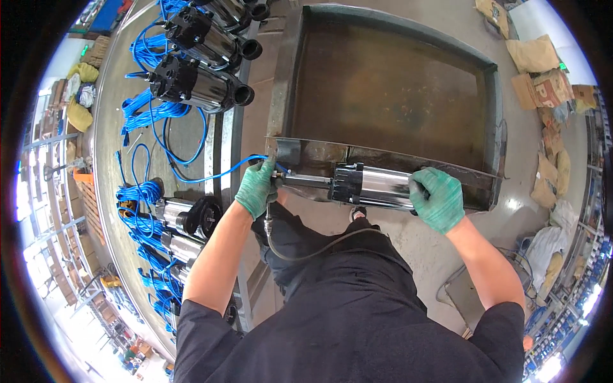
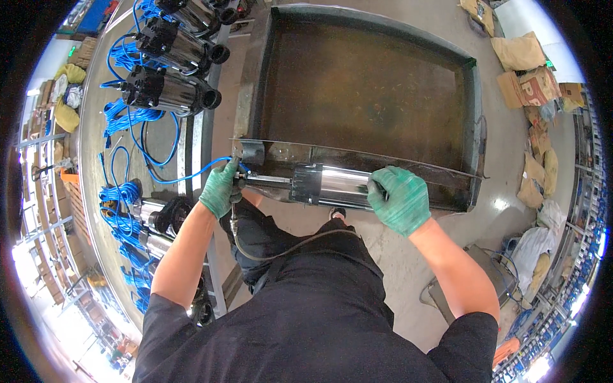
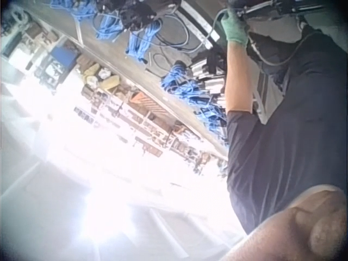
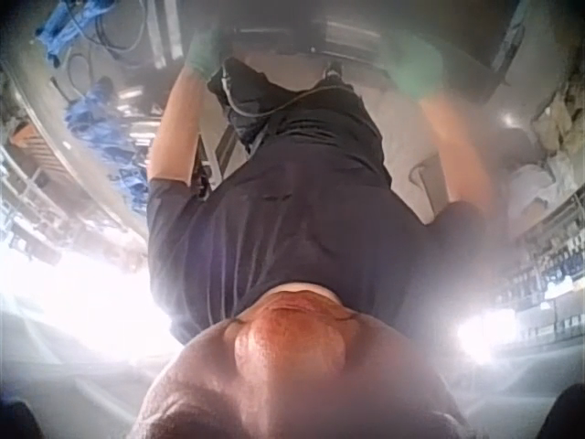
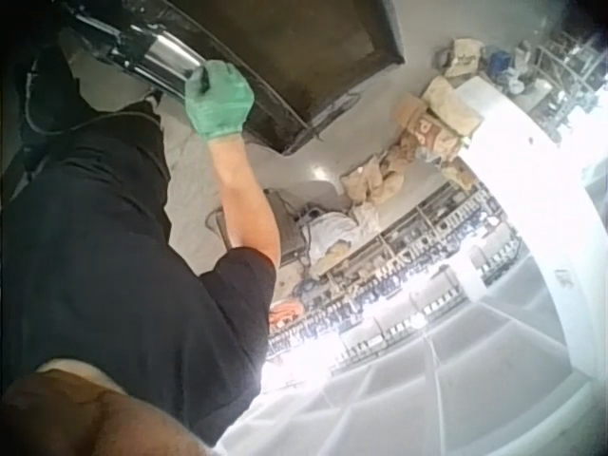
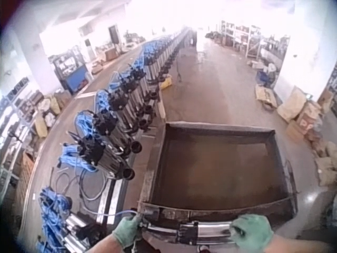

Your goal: The person lifts a cylindrical pump from a water tank, checks it, and then places it back into the water.

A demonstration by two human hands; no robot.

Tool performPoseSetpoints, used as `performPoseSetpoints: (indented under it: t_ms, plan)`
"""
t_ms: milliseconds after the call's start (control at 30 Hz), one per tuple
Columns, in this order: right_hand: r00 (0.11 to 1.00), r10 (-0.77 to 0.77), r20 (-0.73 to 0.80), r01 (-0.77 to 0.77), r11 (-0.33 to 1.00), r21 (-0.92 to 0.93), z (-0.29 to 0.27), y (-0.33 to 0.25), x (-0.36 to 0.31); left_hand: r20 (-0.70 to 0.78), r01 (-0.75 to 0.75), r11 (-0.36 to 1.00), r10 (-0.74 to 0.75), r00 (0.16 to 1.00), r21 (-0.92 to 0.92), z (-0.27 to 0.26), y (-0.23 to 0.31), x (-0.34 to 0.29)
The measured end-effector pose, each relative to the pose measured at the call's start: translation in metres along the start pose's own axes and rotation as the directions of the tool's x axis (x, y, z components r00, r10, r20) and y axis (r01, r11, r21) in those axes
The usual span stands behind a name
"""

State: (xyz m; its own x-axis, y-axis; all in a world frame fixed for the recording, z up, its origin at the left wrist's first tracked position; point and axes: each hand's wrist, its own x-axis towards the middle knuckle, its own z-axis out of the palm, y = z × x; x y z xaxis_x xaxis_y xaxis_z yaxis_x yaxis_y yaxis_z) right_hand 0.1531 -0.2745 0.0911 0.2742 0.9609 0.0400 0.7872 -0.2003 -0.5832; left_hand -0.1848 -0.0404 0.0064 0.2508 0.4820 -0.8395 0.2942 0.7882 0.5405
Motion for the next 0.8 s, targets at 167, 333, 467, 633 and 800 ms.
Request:
performPoseSetpoints:
  t_ms: [167, 333, 467, 633, 800]
  plan:
    - [1.0, -0.011, -0.024, 0.01, 1.0, -0.019, 0.003, -0.001, 0.002, -0.026, -0.055, 0.996, 0.056, 0.998, 0.064, 0.008, 0.0, -0.002]
    - [0.996, -0.048, -0.07, 0.043, 0.997, -0.067, 0.005, -0.003, 0.003, -0.047, -0.041, 0.996, 0.045, 0.998, 0.077, 0.013, 0.003, -0.004]
    - [0.996, -0.021, -0.088, 0.014, 0.997, -0.073, 0.006, -0.004, 0.001, -0.043, -0.036, 0.997, 0.039, 0.998, 0.073, 0.013, 0.001, -0.002]
    - [0.995, -0.028, -0.094, 0.023, 0.998, -0.052, 0.007, -0.003, 0.001, -0.072, -0.022, 0.996, 0.029, 0.997, 0.087, 0.015, 0.001, -0.003]
    - [0.997, -0.018, -0.069, 0.016, 0.999, -0.031, 0.007, 0.0, -0.003, -0.058, -0.045, 0.998, 0.047, 0.997, 0.036, 0.017, 0.005, -0.016]
